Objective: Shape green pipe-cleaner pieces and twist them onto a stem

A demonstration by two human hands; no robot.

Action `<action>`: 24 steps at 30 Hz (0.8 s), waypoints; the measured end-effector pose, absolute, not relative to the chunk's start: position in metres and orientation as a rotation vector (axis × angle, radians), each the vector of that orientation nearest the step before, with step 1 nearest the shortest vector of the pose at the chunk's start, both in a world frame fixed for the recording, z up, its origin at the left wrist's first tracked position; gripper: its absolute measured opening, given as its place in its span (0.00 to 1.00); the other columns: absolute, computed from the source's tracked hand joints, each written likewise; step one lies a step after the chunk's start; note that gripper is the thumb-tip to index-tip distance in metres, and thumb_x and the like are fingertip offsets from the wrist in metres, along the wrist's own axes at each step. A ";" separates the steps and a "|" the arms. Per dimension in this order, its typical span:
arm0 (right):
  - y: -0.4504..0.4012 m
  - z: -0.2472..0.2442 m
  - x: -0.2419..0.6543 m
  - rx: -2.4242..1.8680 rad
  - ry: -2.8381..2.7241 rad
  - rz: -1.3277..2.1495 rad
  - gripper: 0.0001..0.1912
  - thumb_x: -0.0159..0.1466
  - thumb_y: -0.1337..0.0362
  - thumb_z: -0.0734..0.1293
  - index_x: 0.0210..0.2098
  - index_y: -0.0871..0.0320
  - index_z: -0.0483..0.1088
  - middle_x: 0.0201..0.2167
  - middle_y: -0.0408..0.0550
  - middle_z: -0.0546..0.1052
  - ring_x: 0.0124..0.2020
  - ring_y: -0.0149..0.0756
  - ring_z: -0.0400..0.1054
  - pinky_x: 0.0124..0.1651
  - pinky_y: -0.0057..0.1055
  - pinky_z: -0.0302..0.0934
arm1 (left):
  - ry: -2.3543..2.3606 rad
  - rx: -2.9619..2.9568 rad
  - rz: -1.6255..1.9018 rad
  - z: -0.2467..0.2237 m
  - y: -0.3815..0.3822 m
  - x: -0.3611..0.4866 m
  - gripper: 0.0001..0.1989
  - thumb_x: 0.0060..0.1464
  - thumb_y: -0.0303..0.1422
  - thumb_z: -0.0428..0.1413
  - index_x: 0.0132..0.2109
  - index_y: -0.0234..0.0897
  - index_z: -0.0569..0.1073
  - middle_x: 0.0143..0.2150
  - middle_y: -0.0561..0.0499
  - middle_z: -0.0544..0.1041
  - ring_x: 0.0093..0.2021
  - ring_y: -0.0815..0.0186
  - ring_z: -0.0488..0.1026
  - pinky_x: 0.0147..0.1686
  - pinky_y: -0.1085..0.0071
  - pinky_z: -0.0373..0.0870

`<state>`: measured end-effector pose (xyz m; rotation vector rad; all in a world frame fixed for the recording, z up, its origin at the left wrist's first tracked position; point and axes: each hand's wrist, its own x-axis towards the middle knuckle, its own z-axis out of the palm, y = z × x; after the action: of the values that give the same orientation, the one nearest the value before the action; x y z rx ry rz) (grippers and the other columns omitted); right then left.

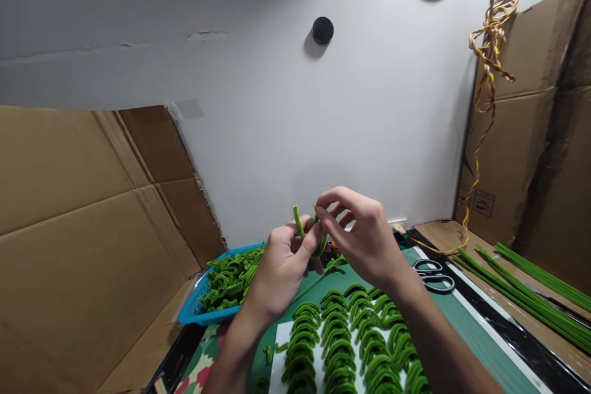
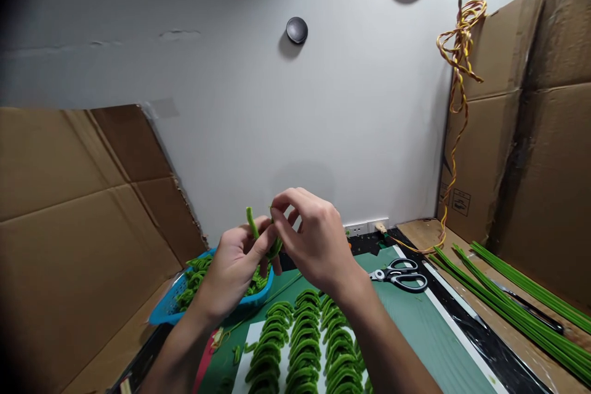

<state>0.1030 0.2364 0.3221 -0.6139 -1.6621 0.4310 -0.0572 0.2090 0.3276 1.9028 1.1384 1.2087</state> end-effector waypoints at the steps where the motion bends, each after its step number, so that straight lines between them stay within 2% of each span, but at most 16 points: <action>1: 0.236 0.322 0.104 -0.594 -1.667 0.455 0.05 0.70 0.65 0.65 0.40 0.54 0.75 0.37 0.42 0.78 0.32 0.28 0.71 0.33 0.28 0.65 | 1.117 1.888 1.233 0.328 0.210 -0.057 0.14 0.65 0.44 0.56 0.40 0.36 0.71 0.27 0.58 0.71 0.23 0.72 0.73 0.22 0.78 0.66; 8: 0.237 0.325 0.111 -0.526 -1.646 0.644 0.10 0.71 0.61 0.66 0.47 0.55 0.78 0.38 0.44 0.81 0.32 0.28 0.73 0.31 0.26 0.67 | 1.046 1.750 1.377 0.329 0.214 -0.056 0.15 0.66 0.46 0.56 0.45 0.37 0.69 0.32 0.56 0.75 0.19 0.72 0.74 0.16 0.77 0.65; 12: 0.239 0.325 0.110 -0.504 -1.682 0.687 0.12 0.69 0.61 0.67 0.50 0.55 0.79 0.39 0.46 0.82 0.37 0.31 0.75 0.35 0.27 0.69 | 1.061 1.767 1.425 0.329 0.214 -0.056 0.14 0.66 0.44 0.56 0.43 0.37 0.70 0.28 0.58 0.71 0.19 0.73 0.73 0.16 0.78 0.66; 19: 0.241 0.321 0.108 -0.508 -1.696 0.700 0.09 0.66 0.65 0.67 0.43 0.57 0.78 0.35 0.45 0.80 0.35 0.31 0.74 0.35 0.27 0.70 | 1.081 1.807 1.430 0.325 0.216 -0.056 0.15 0.65 0.46 0.57 0.42 0.38 0.70 0.32 0.59 0.69 0.19 0.74 0.75 0.17 0.78 0.67; 24: 0.242 0.319 0.106 -0.520 -1.677 0.671 0.07 0.63 0.70 0.67 0.38 0.57 0.77 0.32 0.42 0.79 0.32 0.30 0.74 0.34 0.26 0.70 | 1.156 1.843 1.355 0.326 0.215 -0.059 0.17 0.65 0.48 0.57 0.41 0.37 0.72 0.31 0.59 0.71 0.17 0.74 0.74 0.15 0.79 0.63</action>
<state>0.1059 0.2417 0.3189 -0.5199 -1.6772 0.6705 -0.0590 0.2154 0.3264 1.8430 1.1561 1.3552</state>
